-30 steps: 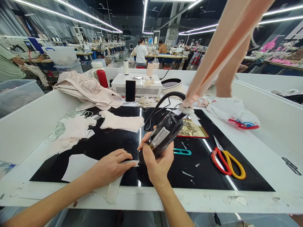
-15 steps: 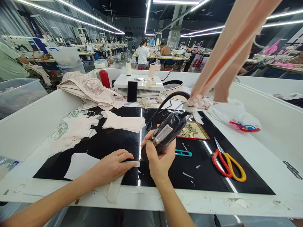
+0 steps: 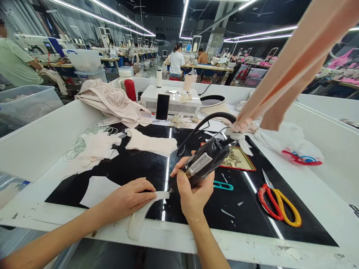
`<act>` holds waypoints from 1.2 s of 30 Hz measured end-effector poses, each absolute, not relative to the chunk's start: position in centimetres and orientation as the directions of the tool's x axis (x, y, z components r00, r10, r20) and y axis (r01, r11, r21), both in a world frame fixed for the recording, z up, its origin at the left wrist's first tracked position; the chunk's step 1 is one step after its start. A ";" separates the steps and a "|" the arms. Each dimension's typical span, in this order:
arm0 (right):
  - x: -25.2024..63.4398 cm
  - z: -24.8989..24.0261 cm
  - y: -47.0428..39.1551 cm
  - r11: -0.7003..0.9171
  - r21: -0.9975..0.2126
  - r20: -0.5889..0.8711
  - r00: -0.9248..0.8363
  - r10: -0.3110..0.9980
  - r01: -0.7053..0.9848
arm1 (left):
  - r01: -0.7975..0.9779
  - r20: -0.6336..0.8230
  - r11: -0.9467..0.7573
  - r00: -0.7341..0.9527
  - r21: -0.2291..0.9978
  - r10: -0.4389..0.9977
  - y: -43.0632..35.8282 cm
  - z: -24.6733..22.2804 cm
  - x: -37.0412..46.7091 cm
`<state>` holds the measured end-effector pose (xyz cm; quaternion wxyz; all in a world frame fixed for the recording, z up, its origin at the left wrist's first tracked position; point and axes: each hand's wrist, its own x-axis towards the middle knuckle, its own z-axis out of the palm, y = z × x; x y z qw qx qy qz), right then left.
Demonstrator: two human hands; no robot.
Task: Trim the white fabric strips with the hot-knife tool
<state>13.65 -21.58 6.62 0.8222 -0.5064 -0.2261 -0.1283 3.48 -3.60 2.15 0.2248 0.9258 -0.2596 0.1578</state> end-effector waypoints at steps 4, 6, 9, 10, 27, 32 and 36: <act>13.7 6.7 -21.6 0.452 -0.769 0.512 0.859 0.009 0.453 | -0.540 0.437 -0.786 0.811 0.301 -0.389 -3.5 2.0 3.1; 13.7 6.9 -21.5 0.448 -0.768 0.513 0.858 0.004 0.458 | -0.537 0.472 -0.805 0.794 0.252 -0.383 -3.6 1.8 3.0; 13.5 7.1 -21.5 0.444 -0.770 0.510 0.860 -0.003 0.458 | -0.531 0.513 -0.826 0.771 0.188 -0.378 -3.6 1.3 2.9; 13.5 7.2 -21.5 0.446 -0.770 0.507 0.862 -0.005 0.456 | -0.527 0.517 -0.832 0.768 0.173 -0.378 -3.7 1.1 2.8; 13.0 8.4 -20.0 0.460 -0.786 0.463 0.886 -0.006 0.414 | -0.497 0.555 -0.847 0.765 0.189 -0.325 -4.1 0.2 2.6; 12.9 8.1 -19.4 0.437 -0.799 0.466 0.884 0.019 0.412 | -0.492 0.547 -0.848 0.773 0.199 -0.320 -4.1 0.1 2.6; 12.9 7.8 -19.2 0.440 -0.802 0.463 0.886 0.027 0.405 | -0.491 0.547 -0.846 0.775 0.208 -0.315 -4.1 -0.1 2.7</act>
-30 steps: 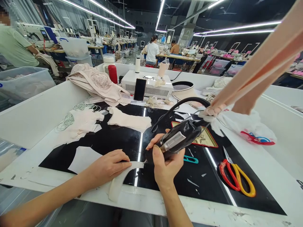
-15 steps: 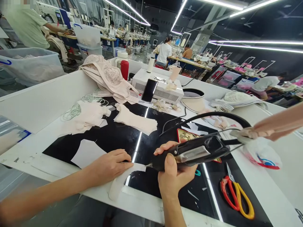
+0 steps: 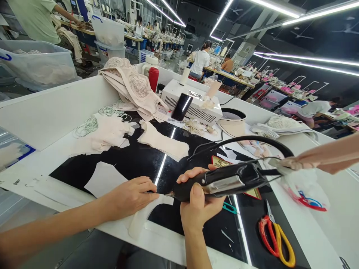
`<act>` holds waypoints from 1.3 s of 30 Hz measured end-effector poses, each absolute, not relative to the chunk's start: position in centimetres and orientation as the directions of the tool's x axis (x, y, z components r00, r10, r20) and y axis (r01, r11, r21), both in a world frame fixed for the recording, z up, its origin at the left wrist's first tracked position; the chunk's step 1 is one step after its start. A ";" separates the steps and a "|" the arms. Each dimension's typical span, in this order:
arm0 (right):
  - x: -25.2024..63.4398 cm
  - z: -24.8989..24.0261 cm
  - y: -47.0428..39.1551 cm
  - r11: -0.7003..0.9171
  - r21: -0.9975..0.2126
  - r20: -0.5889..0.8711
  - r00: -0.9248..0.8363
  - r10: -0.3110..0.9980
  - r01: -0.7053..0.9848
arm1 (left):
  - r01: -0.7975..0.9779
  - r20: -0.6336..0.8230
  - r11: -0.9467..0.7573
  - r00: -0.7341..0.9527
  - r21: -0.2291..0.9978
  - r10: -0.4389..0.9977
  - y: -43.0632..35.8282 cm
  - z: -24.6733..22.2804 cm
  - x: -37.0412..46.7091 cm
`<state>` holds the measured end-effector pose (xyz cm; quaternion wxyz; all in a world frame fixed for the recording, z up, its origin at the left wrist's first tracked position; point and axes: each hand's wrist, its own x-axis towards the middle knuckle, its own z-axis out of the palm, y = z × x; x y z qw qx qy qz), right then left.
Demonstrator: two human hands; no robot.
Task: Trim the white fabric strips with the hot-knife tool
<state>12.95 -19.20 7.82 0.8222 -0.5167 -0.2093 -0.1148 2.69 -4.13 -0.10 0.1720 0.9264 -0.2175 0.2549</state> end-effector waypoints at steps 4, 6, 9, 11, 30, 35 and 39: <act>12.7 7.7 -19.0 0.453 -0.797 0.460 0.887 0.026 0.400 | -0.491 0.552 -0.844 0.774 0.214 -0.310 -4.2 -0.2 2.8; 12.6 7.7 -19.0 0.447 -0.807 0.442 0.897 0.023 0.386 | -0.486 0.541 -0.850 0.779 0.204 -0.316 -4.2 -0.2 2.8; 12.6 8.0 -19.3 0.440 -0.813 0.434 0.901 0.019 0.382 | -0.490 0.532 -0.850 0.781 0.195 -0.328 -4.2 -0.3 2.8; 12.9 8.3 -19.7 0.434 -0.800 0.452 0.892 -0.018 0.414 | -0.501 0.534 -0.842 0.776 0.200 -0.335 -4.1 -0.3 2.7; 13.4 7.8 -20.9 0.436 -0.776 0.491 0.871 -0.037 0.456 | -0.558 0.523 -0.818 0.742 0.136 -0.419 -6.5 0.0 5.4; 13.5 7.4 -21.0 0.436 -0.772 0.495 0.868 -0.043 0.462 | -0.544 0.489 -0.824 0.769 0.160 -0.413 -5.7 0.4 4.5; 13.6 7.5 -21.0 0.443 -0.773 0.494 0.869 -0.028 0.454 | -0.546 0.474 -0.818 0.777 0.180 -0.415 -5.3 0.7 4.0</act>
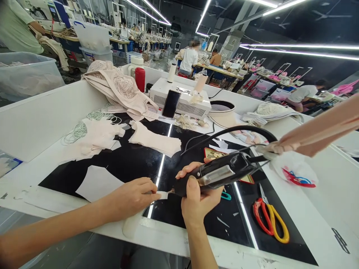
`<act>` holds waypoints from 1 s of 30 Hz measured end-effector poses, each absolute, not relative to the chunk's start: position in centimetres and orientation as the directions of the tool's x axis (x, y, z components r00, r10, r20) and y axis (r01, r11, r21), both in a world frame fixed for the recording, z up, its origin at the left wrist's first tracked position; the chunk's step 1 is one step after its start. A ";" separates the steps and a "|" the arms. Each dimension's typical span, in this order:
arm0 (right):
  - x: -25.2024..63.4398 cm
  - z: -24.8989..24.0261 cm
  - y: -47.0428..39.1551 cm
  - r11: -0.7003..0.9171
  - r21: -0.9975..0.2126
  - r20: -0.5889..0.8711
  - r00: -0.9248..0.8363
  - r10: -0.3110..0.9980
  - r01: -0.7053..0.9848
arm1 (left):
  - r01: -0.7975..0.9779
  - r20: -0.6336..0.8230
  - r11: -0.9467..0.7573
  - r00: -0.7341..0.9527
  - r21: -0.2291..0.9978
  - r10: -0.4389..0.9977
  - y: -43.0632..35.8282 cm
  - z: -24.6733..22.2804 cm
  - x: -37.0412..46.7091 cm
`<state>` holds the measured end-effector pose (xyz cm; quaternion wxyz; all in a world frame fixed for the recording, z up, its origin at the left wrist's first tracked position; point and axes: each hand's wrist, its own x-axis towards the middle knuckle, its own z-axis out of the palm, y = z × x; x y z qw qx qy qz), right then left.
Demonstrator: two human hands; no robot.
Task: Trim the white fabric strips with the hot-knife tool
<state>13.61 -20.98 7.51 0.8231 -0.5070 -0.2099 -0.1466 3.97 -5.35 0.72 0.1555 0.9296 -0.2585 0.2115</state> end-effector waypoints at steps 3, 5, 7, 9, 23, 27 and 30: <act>13.6 7.9 -20.6 0.461 -0.770 0.482 0.876 -0.034 0.441 | -0.548 0.486 -0.817 0.771 0.180 -0.411 -5.4 0.9 3.9; 13.5 8.1 -20.3 0.476 -0.766 0.471 0.881 -0.041 0.432 | -0.552 0.484 -0.816 0.769 0.174 -0.417 -5.4 1.0 3.9; 13.3 8.1 -20.0 0.489 -0.764 0.469 0.883 -0.031 0.422 | -0.554 0.469 -0.816 0.772 0.166 -0.429 -5.4 1.1 3.9; 13.2 7.9 -19.7 0.496 -0.763 0.471 0.882 -0.011 0.414 | -0.555 0.464 -0.816 0.773 0.163 -0.433 -5.3 1.2 3.9; 12.5 8.0 -20.1 0.517 -0.760 0.466 0.885 0.013 0.393 | -0.583 0.473 -0.775 0.769 0.244 -0.430 -4.1 0.7 2.9; 11.8 7.9 -20.3 0.545 -0.755 0.471 0.880 0.062 0.365 | -0.582 0.478 -0.775 0.768 0.246 -0.426 -4.0 0.8 2.9; 11.6 7.5 -20.2 0.548 -0.757 0.464 0.883 0.066 0.356 | -0.583 0.480 -0.774 0.767 0.246 -0.425 -4.1 1.1 3.0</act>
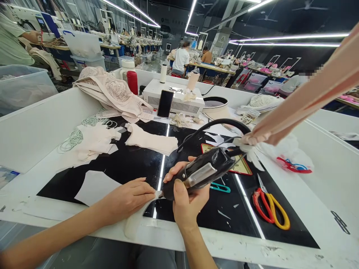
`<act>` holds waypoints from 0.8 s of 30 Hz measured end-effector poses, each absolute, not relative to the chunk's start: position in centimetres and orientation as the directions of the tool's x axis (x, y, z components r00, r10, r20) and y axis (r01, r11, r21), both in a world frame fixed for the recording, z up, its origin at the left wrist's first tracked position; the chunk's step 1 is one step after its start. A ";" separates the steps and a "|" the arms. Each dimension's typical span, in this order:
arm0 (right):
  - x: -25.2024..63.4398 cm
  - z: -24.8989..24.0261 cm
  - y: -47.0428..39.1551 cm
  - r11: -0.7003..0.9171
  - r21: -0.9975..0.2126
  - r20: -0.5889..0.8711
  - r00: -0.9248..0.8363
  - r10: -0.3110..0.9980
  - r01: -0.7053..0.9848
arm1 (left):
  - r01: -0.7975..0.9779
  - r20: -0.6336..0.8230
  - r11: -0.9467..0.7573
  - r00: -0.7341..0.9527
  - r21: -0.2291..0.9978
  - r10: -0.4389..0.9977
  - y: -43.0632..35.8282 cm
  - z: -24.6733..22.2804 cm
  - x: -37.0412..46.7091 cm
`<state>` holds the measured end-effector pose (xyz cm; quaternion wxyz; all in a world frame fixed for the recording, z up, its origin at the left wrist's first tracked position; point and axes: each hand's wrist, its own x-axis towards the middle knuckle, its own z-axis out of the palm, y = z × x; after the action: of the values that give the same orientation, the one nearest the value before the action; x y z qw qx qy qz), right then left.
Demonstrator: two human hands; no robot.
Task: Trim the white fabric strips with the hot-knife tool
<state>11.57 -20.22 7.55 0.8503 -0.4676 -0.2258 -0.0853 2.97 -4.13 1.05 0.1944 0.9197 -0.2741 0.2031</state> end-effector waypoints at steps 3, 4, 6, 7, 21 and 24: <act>11.4 7.2 -20.0 0.530 -0.765 0.464 0.883 0.062 0.365 | -0.588 0.489 -0.765 0.764 0.261 -0.421 -4.2 1.1 3.0; 11.4 7.2 -20.0 0.519 -0.772 0.461 0.885 0.062 0.366 | -0.589 0.493 -0.763 0.763 0.266 -0.418 -4.2 1.1 3.1; 11.4 7.1 -20.0 0.492 -0.791 0.451 0.890 0.067 0.364 | -0.589 0.498 -0.760 0.763 0.274 -0.412 -4.2 1.0 3.1; 11.4 7.2 -20.0 0.482 -0.798 0.446 0.892 0.069 0.362 | -0.587 0.497 -0.762 0.765 0.275 -0.410 -4.1 0.9 3.1; 11.8 7.4 -20.7 0.491 -0.769 0.477 0.879 0.013 0.410 | -0.595 0.496 -0.763 0.756 0.250 -0.427 -3.9 0.6 3.1; 11.8 7.3 -20.7 0.481 -0.776 0.473 0.881 0.015 0.408 | -0.579 0.497 -0.786 0.759 0.218 -0.421 -4.0 1.2 2.6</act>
<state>11.84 -20.72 7.30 0.8338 -0.4953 -0.2135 -0.1181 2.56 -4.01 1.17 0.1823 0.9199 -0.2718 0.2162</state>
